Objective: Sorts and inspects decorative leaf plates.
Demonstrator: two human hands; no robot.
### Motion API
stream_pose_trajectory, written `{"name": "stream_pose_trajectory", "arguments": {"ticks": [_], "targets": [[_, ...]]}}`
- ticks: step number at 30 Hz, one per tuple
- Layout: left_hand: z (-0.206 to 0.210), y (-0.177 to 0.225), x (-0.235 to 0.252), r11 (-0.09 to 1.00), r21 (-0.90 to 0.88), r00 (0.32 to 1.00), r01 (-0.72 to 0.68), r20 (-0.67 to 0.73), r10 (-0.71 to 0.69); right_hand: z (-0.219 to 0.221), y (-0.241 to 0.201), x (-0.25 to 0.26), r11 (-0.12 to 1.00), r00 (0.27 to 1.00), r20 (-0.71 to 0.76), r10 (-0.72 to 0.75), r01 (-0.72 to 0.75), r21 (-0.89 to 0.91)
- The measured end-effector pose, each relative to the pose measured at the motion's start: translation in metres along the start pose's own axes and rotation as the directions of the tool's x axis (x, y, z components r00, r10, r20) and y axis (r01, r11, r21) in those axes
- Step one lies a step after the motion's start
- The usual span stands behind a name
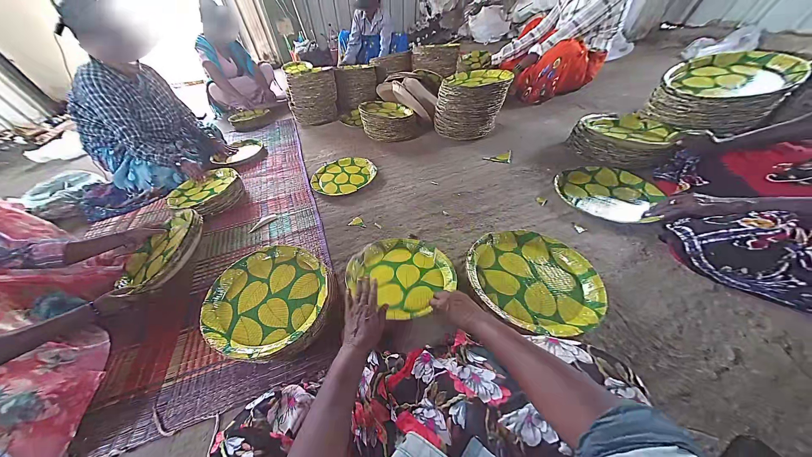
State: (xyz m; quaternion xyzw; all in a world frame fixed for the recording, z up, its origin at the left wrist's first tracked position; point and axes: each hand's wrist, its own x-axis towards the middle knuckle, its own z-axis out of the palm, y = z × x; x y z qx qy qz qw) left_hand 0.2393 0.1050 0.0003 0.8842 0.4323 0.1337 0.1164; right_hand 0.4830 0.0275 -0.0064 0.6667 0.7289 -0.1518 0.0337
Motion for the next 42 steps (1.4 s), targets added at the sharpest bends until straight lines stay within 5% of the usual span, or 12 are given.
{"name": "stream_pose_trajectory", "arguments": {"ticks": [3,5,8,12,17,20,24,27,29,32,37,42], "targets": [[0.039,0.020,0.007,0.999,-0.006,0.924,0.036,0.380,-0.032,0.006,0.009,-0.001,0.989,0.969,0.200,0.147,-0.142,-0.042],[0.067,0.018,0.002,0.999,0.027,0.872,0.042,0.487,-0.049,0.002,0.026,-0.002,0.964,0.963,0.091,0.255,-0.260,0.057],[0.080,0.021,-0.006,0.995,0.094,0.872,0.015,0.486,-0.059,-0.016,0.041,-0.003,0.812,0.829,-0.022,0.559,-0.542,0.217],[0.069,0.023,-0.002,0.991,0.124,0.882,0.055,0.459,-0.107,-0.012,0.054,0.000,0.649,0.661,0.198,0.724,-0.750,0.131],[0.079,0.017,-0.007,0.989,0.113,0.879,0.091,0.457,-0.133,-0.015,0.052,0.004,0.610,0.624,0.166,0.763,-0.781,0.133],[0.083,0.015,-0.007,0.988,0.101,0.859,0.116,0.488,-0.151,-0.016,0.061,-0.004,0.644,0.649,-0.091,0.755,-0.709,0.286],[0.085,0.015,-0.014,0.996,0.000,0.978,0.094,0.186,-0.092,-0.029,0.041,-0.009,0.841,0.706,-0.459,0.540,-0.422,0.339],[0.092,0.016,-0.018,0.990,0.092,0.949,-0.107,-0.288,0.129,-0.008,0.016,-0.005,0.966,0.922,-0.345,0.173,-0.092,0.241],[0.085,0.018,-0.021,0.986,0.097,0.987,-0.139,-0.073,0.146,0.006,0.013,0.005,0.986,0.996,-0.085,-0.010,0.024,0.164],[0.072,0.021,-0.014,0.995,0.063,0.882,-0.083,0.469,0.044,0.015,0.020,0.008,0.985,0.981,0.158,0.113,-0.131,0.110],[0.073,0.023,-0.009,0.997,0.063,0.883,-0.042,0.469,0.008,-0.005,0.047,-0.001,0.706,0.737,0.019,0.676,-0.654,0.271],[0.078,0.020,-0.003,0.996,0.087,0.855,-0.002,0.517,-0.043,-0.004,0.049,0.007,0.565,0.579,0.220,0.785,-0.815,0.127]]}}
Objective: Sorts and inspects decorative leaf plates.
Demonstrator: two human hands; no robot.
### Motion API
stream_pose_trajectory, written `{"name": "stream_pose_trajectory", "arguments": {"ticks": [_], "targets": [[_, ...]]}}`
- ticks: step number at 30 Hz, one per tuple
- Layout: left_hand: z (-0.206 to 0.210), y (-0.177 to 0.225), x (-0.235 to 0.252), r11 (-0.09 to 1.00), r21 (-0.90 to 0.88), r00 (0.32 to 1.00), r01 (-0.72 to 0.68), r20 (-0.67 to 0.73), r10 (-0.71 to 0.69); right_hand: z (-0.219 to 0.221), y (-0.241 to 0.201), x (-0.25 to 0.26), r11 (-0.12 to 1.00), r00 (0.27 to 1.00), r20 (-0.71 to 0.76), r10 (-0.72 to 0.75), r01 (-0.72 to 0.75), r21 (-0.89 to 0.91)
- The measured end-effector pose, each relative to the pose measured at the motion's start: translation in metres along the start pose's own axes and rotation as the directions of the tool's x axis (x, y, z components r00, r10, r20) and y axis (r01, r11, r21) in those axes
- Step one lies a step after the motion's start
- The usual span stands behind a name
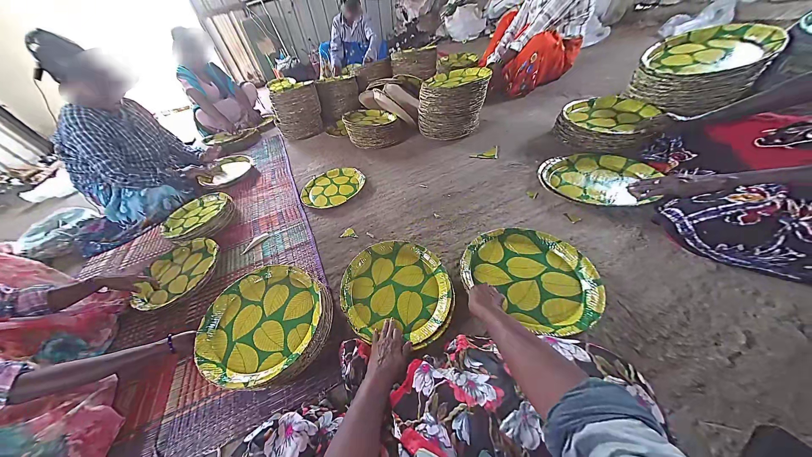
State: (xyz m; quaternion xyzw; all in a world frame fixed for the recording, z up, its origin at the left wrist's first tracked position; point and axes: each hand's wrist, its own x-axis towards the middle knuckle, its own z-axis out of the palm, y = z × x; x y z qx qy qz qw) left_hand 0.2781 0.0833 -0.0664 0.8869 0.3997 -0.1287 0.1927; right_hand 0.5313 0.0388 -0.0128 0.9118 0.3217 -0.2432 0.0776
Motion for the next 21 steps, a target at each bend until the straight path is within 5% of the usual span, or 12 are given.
{"name": "stream_pose_trajectory", "arguments": {"ticks": [6,9,12,14,15,16,18,19,21], "targets": [[0.002,-0.003,0.000,0.995,-0.104,0.998,-0.009,-0.066,0.002,-0.007,0.017,0.006,0.986,0.976,-0.208,-0.065,0.096,0.139],[0.009,-0.005,-0.002,0.992,-0.121,0.970,-0.045,-0.242,0.015,-0.014,0.016,-0.003,0.948,0.842,-0.508,-0.184,0.289,0.135],[0.019,-0.003,-0.003,0.986,0.017,0.722,-0.164,-0.679,0.132,-0.004,0.001,-0.020,0.771,0.626,-0.557,-0.546,0.635,-0.042],[0.021,-0.001,-0.004,0.978,0.127,0.597,-0.168,-0.776,0.204,0.011,-0.011,-0.029,0.575,0.501,-0.366,-0.784,0.809,-0.123],[0.020,-0.001,-0.007,0.978,0.123,0.646,-0.169,-0.735,0.204,0.019,-0.017,-0.028,0.497,0.454,-0.261,-0.852,0.857,-0.133],[0.016,0.001,-0.011,0.984,0.074,0.771,-0.164,-0.613,0.174,0.024,-0.021,-0.025,0.475,0.455,-0.160,-0.876,0.870,-0.131],[0.006,0.001,-0.013,0.994,0.008,0.952,-0.111,-0.284,0.109,0.021,-0.021,-0.019,0.593,0.599,0.018,-0.801,0.797,-0.117],[0.002,0.001,-0.012,0.997,-0.009,0.976,-0.082,-0.202,0.079,0.017,-0.019,-0.016,0.661,0.667,0.057,-0.743,0.744,-0.099],[-0.003,0.006,-0.014,0.998,-0.038,0.959,-0.056,-0.280,0.043,0.012,-0.013,-0.011,0.701,0.706,0.069,-0.705,0.708,-0.078]]}}
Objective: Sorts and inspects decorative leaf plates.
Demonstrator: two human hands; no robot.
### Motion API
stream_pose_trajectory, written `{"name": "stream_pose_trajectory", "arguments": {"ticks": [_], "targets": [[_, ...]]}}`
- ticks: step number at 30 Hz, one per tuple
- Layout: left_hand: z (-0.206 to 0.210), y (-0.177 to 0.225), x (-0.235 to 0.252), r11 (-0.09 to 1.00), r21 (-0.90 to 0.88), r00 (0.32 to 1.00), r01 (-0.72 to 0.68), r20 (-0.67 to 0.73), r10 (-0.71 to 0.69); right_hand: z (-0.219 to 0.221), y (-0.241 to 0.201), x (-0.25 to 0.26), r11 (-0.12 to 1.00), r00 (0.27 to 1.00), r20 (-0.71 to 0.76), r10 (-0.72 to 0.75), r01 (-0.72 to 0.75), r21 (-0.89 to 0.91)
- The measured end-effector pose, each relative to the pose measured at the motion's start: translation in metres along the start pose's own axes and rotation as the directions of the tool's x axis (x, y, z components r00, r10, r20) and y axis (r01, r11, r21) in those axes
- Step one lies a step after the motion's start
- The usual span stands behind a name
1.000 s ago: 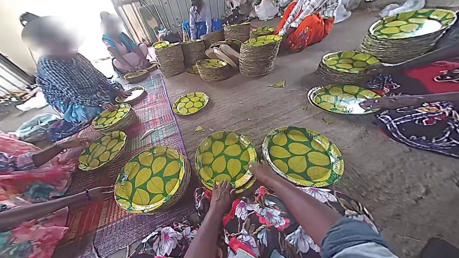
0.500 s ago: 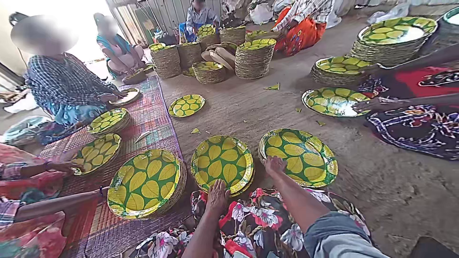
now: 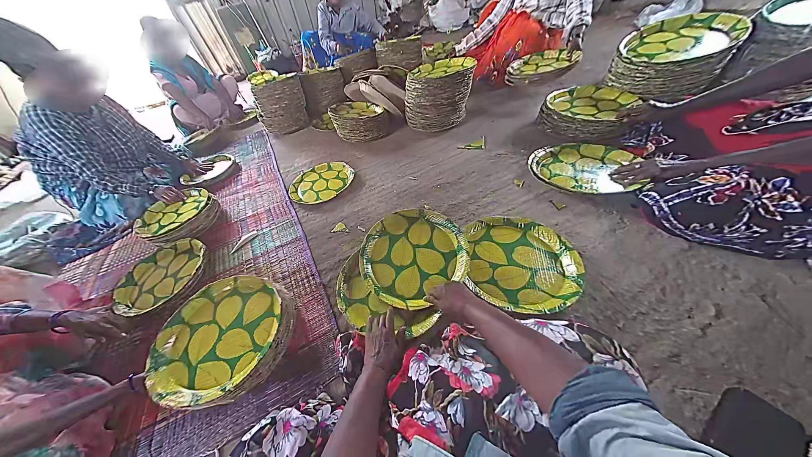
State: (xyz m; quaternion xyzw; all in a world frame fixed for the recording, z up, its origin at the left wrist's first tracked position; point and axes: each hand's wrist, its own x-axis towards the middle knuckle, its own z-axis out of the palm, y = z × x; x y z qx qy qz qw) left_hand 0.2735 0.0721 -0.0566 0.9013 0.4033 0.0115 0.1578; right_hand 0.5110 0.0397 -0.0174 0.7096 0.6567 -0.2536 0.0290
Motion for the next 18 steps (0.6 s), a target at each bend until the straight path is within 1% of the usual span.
{"name": "stream_pose_trajectory", "arguments": {"ticks": [1,2,3,4,5,6,7,8,9,10,11,12,13,14,15,16,18], "targets": [[0.002,0.001,-0.002,1.000,0.001,0.992,-0.016,-0.125,0.016,-0.001,0.000,-0.001,1.000,1.000,0.016,-0.011,0.011,0.004],[0.009,-0.001,-0.004,0.997,0.018,0.956,-0.069,-0.286,0.071,0.002,-0.001,-0.001,0.999,0.999,0.026,-0.044,0.044,0.010],[0.019,-0.005,-0.001,0.989,0.051,0.888,-0.138,-0.435,0.147,0.006,-0.003,0.001,0.996,0.996,0.036,-0.087,0.087,0.017],[0.025,-0.008,0.002,0.979,0.083,0.839,-0.185,-0.505,0.201,0.010,-0.007,0.002,0.991,0.990,0.055,-0.131,0.130,0.021],[0.027,-0.010,0.003,0.974,0.102,0.835,-0.203,-0.502,0.227,0.011,-0.013,0.002,0.987,0.983,0.094,-0.159,0.158,0.022],[0.025,-0.011,0.004,0.974,0.101,0.866,-0.203,-0.445,0.227,0.012,-0.018,0.002,0.985,0.976,0.132,-0.173,0.172,0.022],[0.022,-0.010,0.003,0.979,0.087,0.917,-0.184,-0.344,0.203,0.011,-0.021,0.003,0.985,0.974,0.145,-0.175,0.172,0.034],[0.017,-0.009,0.004,0.987,0.073,0.967,-0.144,-0.203,0.156,0.010,-0.020,0.002,0.986,0.981,0.109,-0.161,0.155,0.066],[0.012,-0.008,0.005,0.993,0.069,0.994,-0.098,-0.044,0.101,0.009,-0.017,0.001,0.988,0.993,0.016,-0.118,0.116,0.100],[0.011,-0.007,0.006,0.995,0.079,0.996,-0.068,0.068,0.063,0.006,-0.011,-0.001,0.991,0.993,-0.111,-0.031,0.045,0.129],[0.011,-0.006,0.008,0.995,0.086,0.990,-0.054,0.138,0.042,0.000,-0.005,-0.003,0.985,0.970,-0.217,0.105,-0.071,0.158],[0.011,-0.005,0.009,0.995,0.092,0.986,-0.047,0.161,0.032,-0.007,0.001,-0.004,0.953,0.926,-0.267,0.268,-0.215,0.212],[0.012,-0.004,0.009,0.994,0.098,0.986,-0.046,0.163,0.030,-0.009,0.009,-0.004,0.899,0.868,-0.275,0.414,-0.342,0.273],[0.012,-0.004,0.008,0.993,0.106,0.987,-0.047,0.158,0.030,-0.009,0.016,-0.005,0.835,0.821,-0.229,0.523,-0.438,0.333],[0.012,-0.005,0.009,0.993,0.110,0.987,-0.045,0.156,0.027,-0.007,0.022,-0.006,0.779,0.787,-0.157,0.597,-0.521,0.349],[0.013,-0.006,0.009,0.993,0.114,0.986,-0.044,0.164,0.025,-0.006,0.025,-0.006,0.743,0.762,-0.084,0.643,-0.592,0.312],[0.015,-0.009,0.011,0.992,0.114,0.982,-0.053,0.187,0.031,-0.007,0.021,-0.007,0.714,0.728,-0.014,0.685,-0.668,0.213]]}}
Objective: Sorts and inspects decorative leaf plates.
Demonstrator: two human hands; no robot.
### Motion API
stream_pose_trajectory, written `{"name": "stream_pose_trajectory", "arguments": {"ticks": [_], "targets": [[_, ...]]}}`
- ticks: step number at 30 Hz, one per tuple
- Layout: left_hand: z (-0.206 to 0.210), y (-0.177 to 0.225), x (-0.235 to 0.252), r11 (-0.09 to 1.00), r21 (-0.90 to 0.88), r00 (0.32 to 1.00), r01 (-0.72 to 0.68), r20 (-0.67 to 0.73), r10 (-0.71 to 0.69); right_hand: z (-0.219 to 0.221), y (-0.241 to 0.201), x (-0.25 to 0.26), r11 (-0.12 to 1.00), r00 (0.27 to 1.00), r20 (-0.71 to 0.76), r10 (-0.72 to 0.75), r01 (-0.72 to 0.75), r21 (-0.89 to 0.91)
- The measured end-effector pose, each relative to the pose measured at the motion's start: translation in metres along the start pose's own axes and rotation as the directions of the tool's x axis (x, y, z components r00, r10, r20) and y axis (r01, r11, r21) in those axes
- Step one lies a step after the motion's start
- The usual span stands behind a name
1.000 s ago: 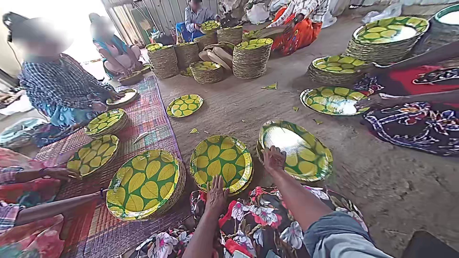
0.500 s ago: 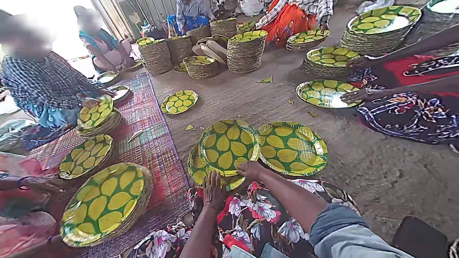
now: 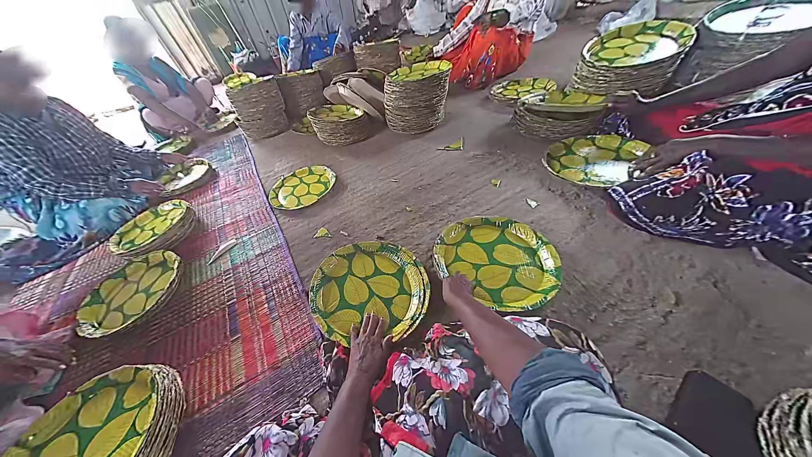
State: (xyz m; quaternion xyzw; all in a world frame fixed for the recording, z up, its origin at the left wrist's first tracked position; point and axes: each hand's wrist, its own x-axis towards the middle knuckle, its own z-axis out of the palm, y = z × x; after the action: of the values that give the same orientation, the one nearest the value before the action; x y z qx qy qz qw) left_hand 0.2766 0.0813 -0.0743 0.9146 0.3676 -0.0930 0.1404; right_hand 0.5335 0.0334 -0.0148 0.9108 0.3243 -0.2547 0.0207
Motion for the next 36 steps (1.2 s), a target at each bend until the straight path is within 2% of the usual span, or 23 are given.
{"name": "stream_pose_trajectory", "arguments": {"ticks": [4,7,9,10,11,12,13,14,15,16,17,18,19,21,23,25,28,32,34,36], "targets": [[0.000,-0.005,0.003,0.998,-0.046,0.998,-0.030,0.048,0.033,-0.001,0.001,0.000,0.999,0.997,-0.082,-0.014,0.016,0.030],[0.004,-0.005,0.004,0.996,-0.081,0.999,-0.034,0.004,0.034,-0.008,0.009,0.003,0.992,0.958,-0.278,-0.076,0.102,0.077],[0.004,-0.003,0.003,0.996,-0.079,0.991,-0.037,-0.131,0.027,-0.014,0.005,-0.004,0.966,0.863,-0.453,-0.221,0.259,0.022],[0.009,-0.002,0.001,0.996,-0.066,0.956,-0.056,-0.290,0.035,-0.012,0.001,-0.009,0.925,0.799,-0.493,-0.344,0.377,-0.035],[0.012,-0.001,0.000,0.996,-0.050,0.894,-0.077,-0.446,0.047,-0.006,-0.003,-0.016,0.859,0.734,-0.475,-0.486,0.502,-0.105],[0.013,0.000,0.000,0.995,-0.023,0.815,-0.099,-0.575,0.067,-0.001,-0.008,-0.023,0.765,0.671,-0.387,-0.632,0.621,-0.170],[0.013,0.001,-0.002,0.994,0.002,0.759,-0.111,-0.645,0.086,0.007,-0.012,-0.028,0.656,0.605,-0.261,-0.752,0.722,-0.218],[0.013,0.000,-0.002,0.994,0.024,0.743,-0.108,-0.662,0.096,0.016,-0.017,-0.027,0.548,0.529,-0.144,-0.836,0.797,-0.255],[0.012,0.000,-0.006,0.995,0.020,0.798,-0.095,-0.596,0.088,0.027,-0.021,-0.022,0.471,0.482,-0.033,-0.876,0.836,-0.281],[0.008,-0.001,-0.009,0.997,-0.016,0.894,-0.076,-0.445,0.061,0.033,-0.024,-0.019,0.464,0.505,0.086,-0.859,0.838,-0.288],[0.003,-0.002,-0.008,0.997,-0.044,0.963,-0.056,-0.268,0.042,0.032,-0.025,-0.017,0.516,0.573,0.150,-0.806,0.803,-0.297],[0.001,-0.003,-0.005,0.998,-0.048,0.992,-0.041,-0.125,0.035,0.030,-0.024,-0.015,0.597,0.656,0.138,-0.742,0.741,-0.308],[0.001,-0.003,-0.003,0.998,-0.049,0.998,-0.035,-0.057,0.032,0.025,-0.021,-0.014,0.693,0.742,0.078,-0.666,0.654,-0.302],[-0.002,0.000,-0.001,0.998,-0.062,1.000,-0.021,-0.009,0.021,0.014,-0.010,-0.010,0.884,0.884,-0.109,-0.454,0.432,-0.179],[-0.003,0.001,0.001,0.998,-0.061,1.000,-0.003,0.020,0.004,0.007,0.000,-0.002,0.980,0.969,-0.144,-0.199,0.196,-0.032],[-0.003,0.000,0.004,0.998,-0.066,0.999,0.003,0.034,0.000,0.004,0.007,0.005,0.999,0.997,-0.057,-0.046,0.045,-0.018],[-0.001,-0.001,0.005,0.997,-0.079,1.000,0.001,0.028,0.002,0.004,0.003,0.006,0.992,1.000,-0.006,0.018,-0.019,-0.123],[0.000,-0.001,0.006,0.995,-0.102,1.000,0.001,0.019,0.001,0.001,0.006,0.010,0.996,0.994,-0.112,-0.019,0.009,-0.091],[-0.001,-0.001,0.005,0.993,-0.115,1.000,-0.001,0.016,0.003,-0.002,0.014,0.015,0.998,0.974,-0.220,-0.057,0.055,-0.012],[-0.002,-0.001,0.003,0.990,-0.144,1.000,0.007,-0.014,-0.009,-0.009,0.016,0.013,0.990,0.922,-0.370,-0.114,0.137,0.036]]}}
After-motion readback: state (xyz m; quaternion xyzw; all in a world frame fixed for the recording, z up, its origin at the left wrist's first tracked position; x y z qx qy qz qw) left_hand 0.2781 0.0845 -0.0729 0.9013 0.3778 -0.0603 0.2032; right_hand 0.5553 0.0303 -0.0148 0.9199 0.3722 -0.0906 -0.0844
